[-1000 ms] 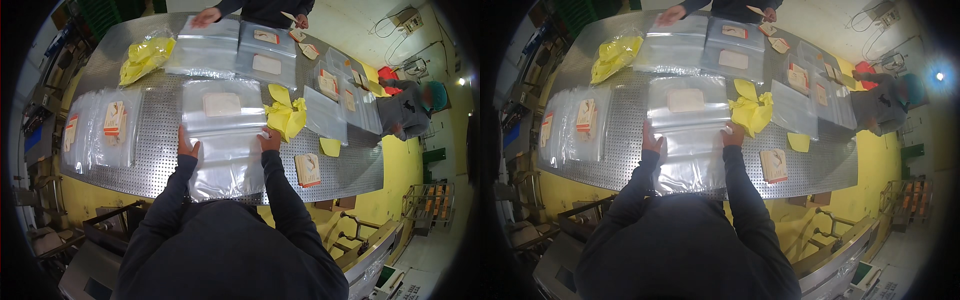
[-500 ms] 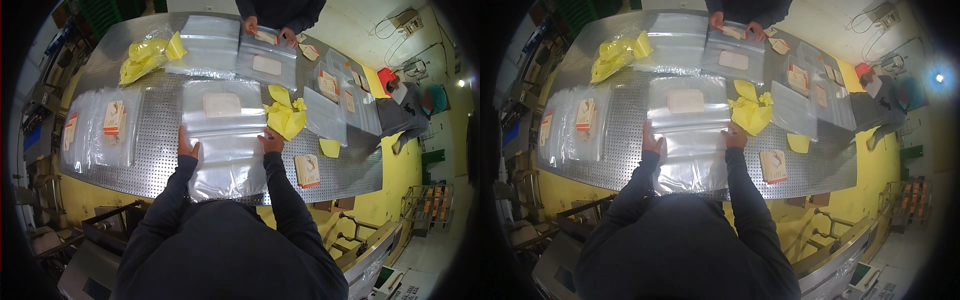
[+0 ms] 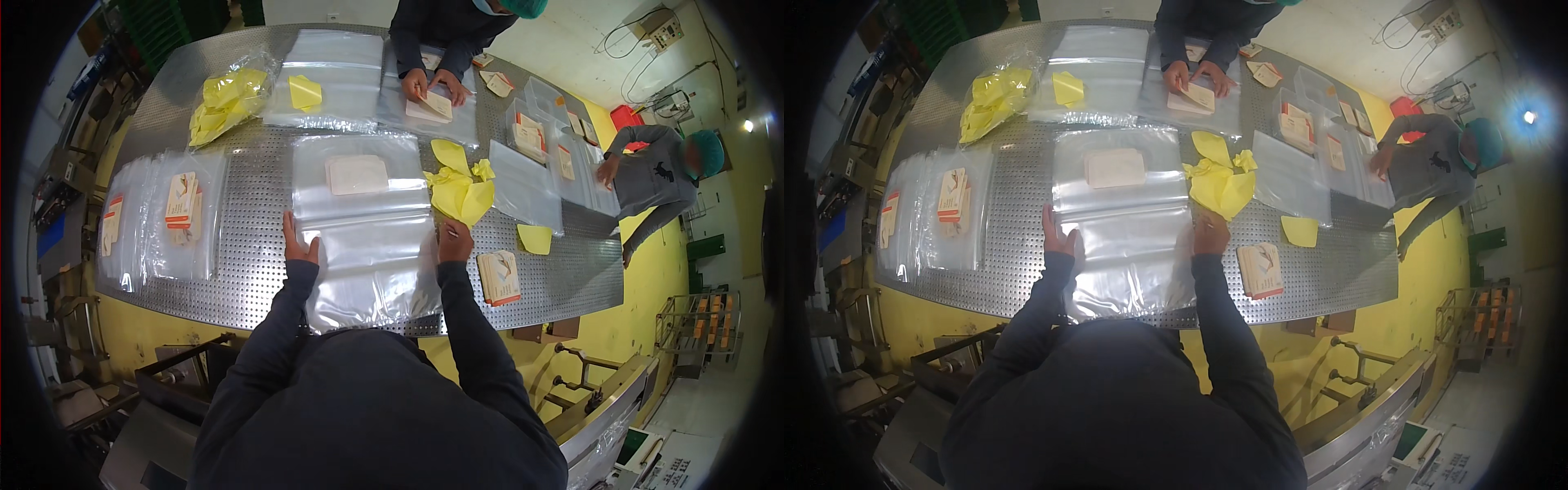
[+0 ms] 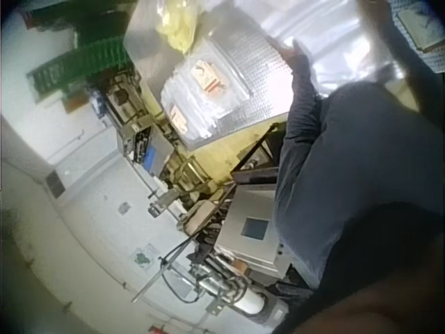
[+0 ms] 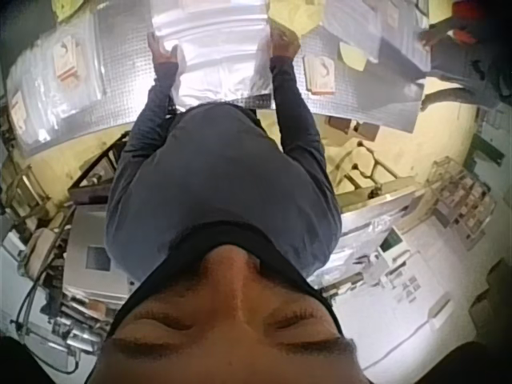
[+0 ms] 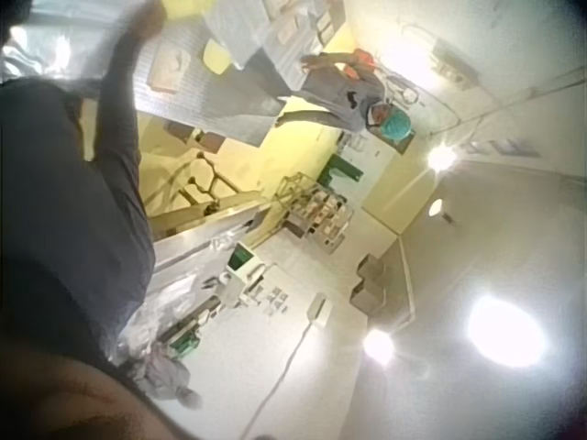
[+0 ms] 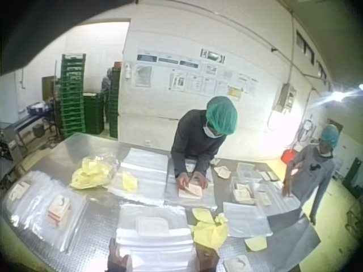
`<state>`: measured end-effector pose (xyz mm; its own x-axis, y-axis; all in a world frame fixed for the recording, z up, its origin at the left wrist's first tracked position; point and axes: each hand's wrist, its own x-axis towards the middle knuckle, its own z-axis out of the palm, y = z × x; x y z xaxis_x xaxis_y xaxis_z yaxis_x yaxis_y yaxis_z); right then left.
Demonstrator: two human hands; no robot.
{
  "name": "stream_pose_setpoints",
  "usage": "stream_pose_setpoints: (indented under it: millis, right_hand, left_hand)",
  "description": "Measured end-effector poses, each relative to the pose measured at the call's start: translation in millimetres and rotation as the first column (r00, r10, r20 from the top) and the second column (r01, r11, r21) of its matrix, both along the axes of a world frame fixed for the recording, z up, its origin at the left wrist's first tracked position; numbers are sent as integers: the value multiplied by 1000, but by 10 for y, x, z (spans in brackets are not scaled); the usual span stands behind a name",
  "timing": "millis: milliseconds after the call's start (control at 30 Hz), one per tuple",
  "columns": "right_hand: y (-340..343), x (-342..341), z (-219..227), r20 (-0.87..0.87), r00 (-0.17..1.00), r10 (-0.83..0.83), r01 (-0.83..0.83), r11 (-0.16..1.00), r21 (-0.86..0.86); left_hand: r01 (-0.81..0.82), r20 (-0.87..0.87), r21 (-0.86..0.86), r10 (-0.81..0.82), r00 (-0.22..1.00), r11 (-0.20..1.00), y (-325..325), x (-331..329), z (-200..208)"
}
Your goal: The person places small rectangular boxes into clear plastic bags on a perforated metal table. They handle the items one at a time, arranging them in a row. Other workers are visible in the background performing similar tasks.
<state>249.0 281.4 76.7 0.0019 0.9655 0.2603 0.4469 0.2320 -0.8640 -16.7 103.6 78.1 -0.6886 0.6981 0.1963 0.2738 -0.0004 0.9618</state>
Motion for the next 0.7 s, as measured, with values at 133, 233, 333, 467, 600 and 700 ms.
stream_pose_setpoints:
  millis: [133,233,333,467,600,700]
  right_hand:
    - [-165,744,152,148,951,-272,208,914,348]
    - [-391,1351,315,518,551,-654,565,749,345]
    - [-480,1956,152,567,591,-574,715,698,-39]
    - [-443,2327,6,352,790,-503,583,794,-174]
    - [-358,2458,-53,367,830,-420,482,872,-92]
    - [-395,2412,133,424,822,-380,423,906,-10]
  left_hand:
    - [2,-118,-88,-13,993,996,-36,-16,-36]
    - [-18,-309,-187,-41,950,982,-57,-13,-100]
    - [-3,-311,-187,-57,949,982,-12,14,-94]
    - [6,-330,-216,-78,941,976,-25,-6,-111]
    - [2,-298,-180,-57,953,984,-6,-38,-109]
    - [-55,-292,-136,13,956,989,-10,-12,-40]
